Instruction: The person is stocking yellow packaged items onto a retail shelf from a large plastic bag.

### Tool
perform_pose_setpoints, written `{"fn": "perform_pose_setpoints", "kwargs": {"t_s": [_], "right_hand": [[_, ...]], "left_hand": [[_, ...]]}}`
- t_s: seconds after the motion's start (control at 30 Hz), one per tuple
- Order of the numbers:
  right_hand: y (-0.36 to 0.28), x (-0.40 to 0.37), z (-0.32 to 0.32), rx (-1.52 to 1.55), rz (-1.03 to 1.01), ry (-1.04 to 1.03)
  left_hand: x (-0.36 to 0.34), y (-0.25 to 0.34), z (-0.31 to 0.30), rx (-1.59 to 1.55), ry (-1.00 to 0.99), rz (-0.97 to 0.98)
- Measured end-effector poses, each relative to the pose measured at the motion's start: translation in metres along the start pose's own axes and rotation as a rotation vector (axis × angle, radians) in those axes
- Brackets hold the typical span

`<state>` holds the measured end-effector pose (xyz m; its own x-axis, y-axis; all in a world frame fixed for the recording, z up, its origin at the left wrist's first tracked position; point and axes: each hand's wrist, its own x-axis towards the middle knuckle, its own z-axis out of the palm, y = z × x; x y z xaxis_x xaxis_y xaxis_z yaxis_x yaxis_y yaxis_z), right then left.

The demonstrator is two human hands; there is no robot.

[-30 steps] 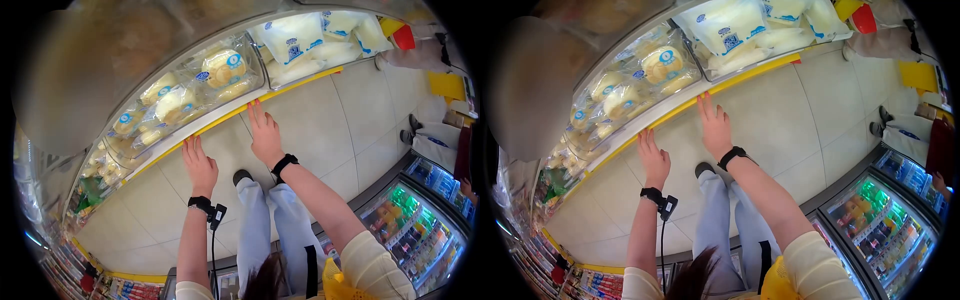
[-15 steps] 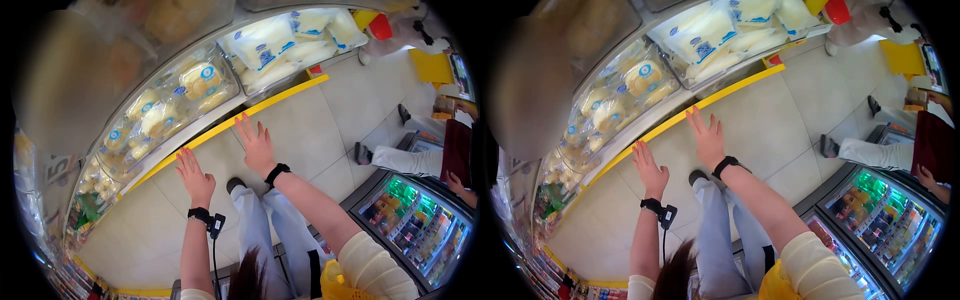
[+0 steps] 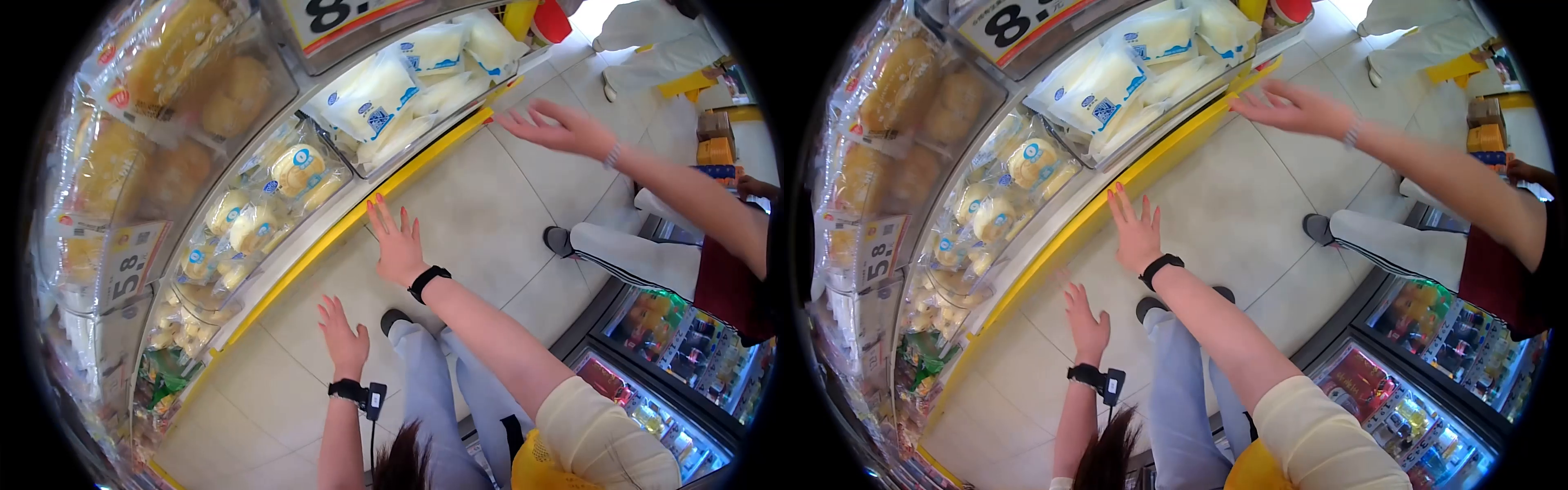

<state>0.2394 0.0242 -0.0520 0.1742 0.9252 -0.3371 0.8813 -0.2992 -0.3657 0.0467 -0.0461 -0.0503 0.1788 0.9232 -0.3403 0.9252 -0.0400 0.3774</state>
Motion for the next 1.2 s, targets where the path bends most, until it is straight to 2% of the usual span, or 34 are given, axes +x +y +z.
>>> {"fn": "perform_pose_setpoints", "kwargs": {"t_s": [0.07,0.1,0.17,0.2,0.3,0.33,0.37,0.43,0.47,0.5,0.57,0.67,0.73,0.77,0.8,0.83,0.87,0.9,0.93,0.97,1.07,1.17,1.2], "right_hand": [[-0.003,-0.001,-0.007,-0.006,0.004,-0.039],[-0.003,-0.003,-0.006,0.006,0.008,-0.031],[0.003,-0.024,0.004,0.288,0.026,-0.046],[0.009,-0.040,0.008,0.329,0.047,-0.094],[0.045,-0.117,0.036,0.432,0.086,-0.191],[0.064,-0.149,0.047,0.584,0.127,-0.182],[0.097,-0.183,0.088,0.609,0.130,-0.108],[0.130,-0.238,0.108,0.616,0.387,-0.256],[0.161,-0.277,0.143,0.582,0.422,-0.161],[0.173,-0.305,0.142,0.502,0.500,-0.167],[0.164,-0.324,0.097,0.586,0.654,-0.322],[0.159,-0.309,0.080,0.628,0.749,-0.203],[0.159,-0.260,0.079,0.794,0.506,0.052],[0.147,-0.208,0.050,0.964,0.624,-0.056],[0.124,-0.162,0.019,1.215,0.754,-0.073],[0.123,-0.115,0.022,1.230,0.622,-0.007],[0.086,-0.082,-0.043,1.505,0.624,-0.007],[0.067,-0.049,-0.071,1.667,0.480,0.063],[0.050,-0.022,-0.101,1.717,0.429,0.070],[0.030,-0.001,-0.127,1.805,0.460,0.140],[0.017,0.061,-0.145,1.840,0.560,0.102],[0.020,0.094,-0.137,1.640,0.622,0.251],[0.020,0.095,-0.139,1.642,0.622,0.231]], "left_hand": [[-0.028,-0.016,0.012,-0.098,-0.139,-0.015],[-0.038,-0.017,0.010,-0.085,-0.136,-0.007],[-0.068,-0.019,0.006,-0.113,-0.263,-0.034],[-0.080,-0.021,0.006,-0.175,-0.255,-0.030],[-0.106,-0.034,0.005,-0.196,-0.288,-0.008],[-0.117,-0.042,0.010,-0.246,-0.334,-0.024],[-0.118,-0.044,0.013,-0.299,-0.375,-0.037],[-0.108,-0.031,0.004,-0.290,-0.417,0.018],[-0.111,-0.029,-0.004,-0.285,-0.484,0.041],[-0.109,-0.030,-0.002,-0.286,-0.456,0.121],[-0.090,-0.020,-0.025,-0.283,-0.407,0.178],[-0.047,0.006,-0.060,-0.284,-0.298,0.286],[-0.020,0.027,-0.083,-0.267,-0.248,0.330],[-0.006,0.039,-0.096,-0.315,-0.243,0.287],[0.007,0.049,-0.110,-0.357,-0.234,0.246],[0.015,0.060,-0.123,-0.327,-0.240,0.249],[0.018,0.074,-0.133,-0.412,-0.235,0.245],[0.017,0.082,-0.140,-0.497,-0.230,0.233],[0.013,0.085,-0.144,-0.472,-0.238,0.225],[0.009,0.088,-0.146,-0.521,-0.245,0.228],[0.007,0.095,-0.146,-0.571,-0.244,0.238],[0.016,0.098,-0.143,-0.533,-0.274,0.162],[0.021,0.099,-0.142,-0.530,-0.267,0.145]]}}
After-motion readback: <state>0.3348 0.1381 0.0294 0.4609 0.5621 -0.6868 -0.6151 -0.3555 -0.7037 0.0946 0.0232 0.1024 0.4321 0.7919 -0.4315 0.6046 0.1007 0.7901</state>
